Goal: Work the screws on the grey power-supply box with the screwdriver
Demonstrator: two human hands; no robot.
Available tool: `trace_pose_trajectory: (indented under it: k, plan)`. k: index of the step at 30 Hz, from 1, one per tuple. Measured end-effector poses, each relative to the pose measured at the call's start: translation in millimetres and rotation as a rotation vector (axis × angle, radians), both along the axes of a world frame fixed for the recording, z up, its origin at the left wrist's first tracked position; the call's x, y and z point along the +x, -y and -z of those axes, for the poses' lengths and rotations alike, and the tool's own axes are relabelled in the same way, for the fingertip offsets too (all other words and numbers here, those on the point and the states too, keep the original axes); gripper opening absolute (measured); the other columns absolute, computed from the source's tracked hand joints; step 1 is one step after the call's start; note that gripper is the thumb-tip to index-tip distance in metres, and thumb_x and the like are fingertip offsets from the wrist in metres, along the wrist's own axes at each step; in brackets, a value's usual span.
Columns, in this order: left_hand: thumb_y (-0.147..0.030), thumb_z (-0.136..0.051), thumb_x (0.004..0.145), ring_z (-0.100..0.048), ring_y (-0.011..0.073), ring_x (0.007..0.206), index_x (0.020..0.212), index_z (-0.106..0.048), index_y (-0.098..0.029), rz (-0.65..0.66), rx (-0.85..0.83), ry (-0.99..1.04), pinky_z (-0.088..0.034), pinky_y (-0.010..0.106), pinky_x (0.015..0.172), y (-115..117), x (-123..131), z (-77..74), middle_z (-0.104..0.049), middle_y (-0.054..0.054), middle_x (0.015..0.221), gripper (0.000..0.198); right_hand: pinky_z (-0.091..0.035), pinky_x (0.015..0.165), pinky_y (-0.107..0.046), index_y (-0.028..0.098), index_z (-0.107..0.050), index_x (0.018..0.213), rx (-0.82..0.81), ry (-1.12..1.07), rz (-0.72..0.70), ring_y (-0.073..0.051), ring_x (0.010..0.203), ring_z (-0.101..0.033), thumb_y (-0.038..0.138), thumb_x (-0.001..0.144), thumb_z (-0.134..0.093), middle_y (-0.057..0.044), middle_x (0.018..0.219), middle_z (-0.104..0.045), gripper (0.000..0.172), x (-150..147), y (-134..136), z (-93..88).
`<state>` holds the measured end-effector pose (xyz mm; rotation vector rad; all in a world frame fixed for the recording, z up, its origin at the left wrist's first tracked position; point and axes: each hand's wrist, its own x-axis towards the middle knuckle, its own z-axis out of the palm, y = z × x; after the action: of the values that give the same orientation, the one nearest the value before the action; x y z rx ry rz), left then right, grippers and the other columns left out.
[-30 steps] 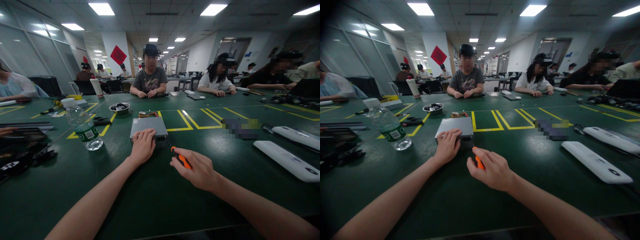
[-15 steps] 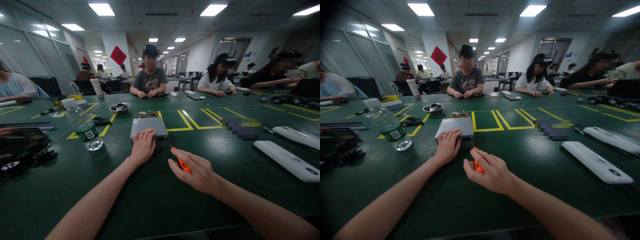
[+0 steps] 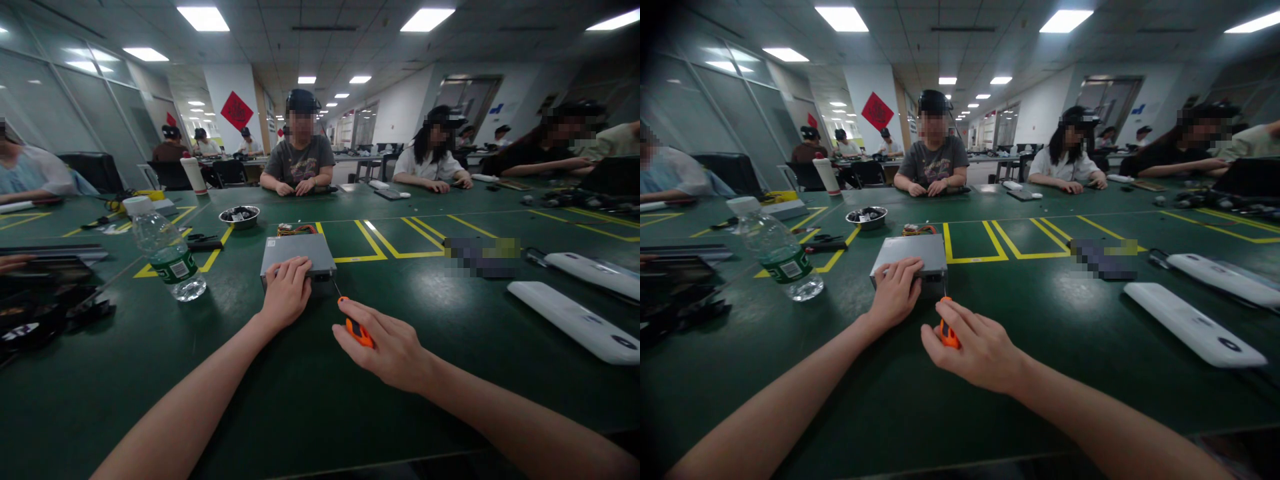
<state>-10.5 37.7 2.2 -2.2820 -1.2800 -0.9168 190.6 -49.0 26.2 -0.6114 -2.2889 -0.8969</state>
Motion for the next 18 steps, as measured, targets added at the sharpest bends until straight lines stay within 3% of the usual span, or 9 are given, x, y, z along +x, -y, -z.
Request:
trace_pose_trajectory:
  k: [9, 15, 18]
  plan:
    - [-0.021, -0.042, 0.086, -0.047, 0.0224, 0.113, 0.116, -0.049, -0.020, 0.001, 0.004, 0.009, -0.027, 0.041, 0.092, 0.3, 0.3, -0.2, -0.054, 0.008, 0.122, 0.031, -0.050, 0.070, -0.029, 0.018, -0.054, 0.091, -0.025, -0.019, -0.031, -0.023, 0.098, -0.059, 0.017, 0.079, -0.054, -0.013, 0.099, -0.064, 0.012, -0.9, 0.0, -1.2]
    - [-0.020, -0.041, 0.086, -0.047, 0.0220, 0.113, 0.116, -0.048, -0.019, 0.001, 0.005, 0.007, -0.026, 0.040, 0.093, 0.1, 0.2, -0.2, -0.054, 0.008, 0.122, 0.031, -0.050, 0.072, -0.028, 0.021, -0.051, 0.105, 0.002, 0.026, 0.006, -0.022, 0.098, -0.059, 0.015, 0.077, -0.057, -0.016, 0.109, -0.059, 0.029, -2.2, 2.4, 0.7]
    - [-0.020, -0.041, 0.086, -0.047, 0.0224, 0.113, 0.116, -0.048, -0.019, 0.000, -0.002, 0.005, -0.026, 0.041, 0.093, 0.2, -0.2, -0.1, -0.054, 0.009, 0.123, 0.031, -0.050, 0.070, -0.026, 0.022, -0.054, 0.102, 0.037, 0.013, 0.020, -0.020, 0.094, -0.059, 0.015, 0.076, -0.058, -0.012, 0.103, -0.062, 0.027, -0.9, 1.5, 0.9]
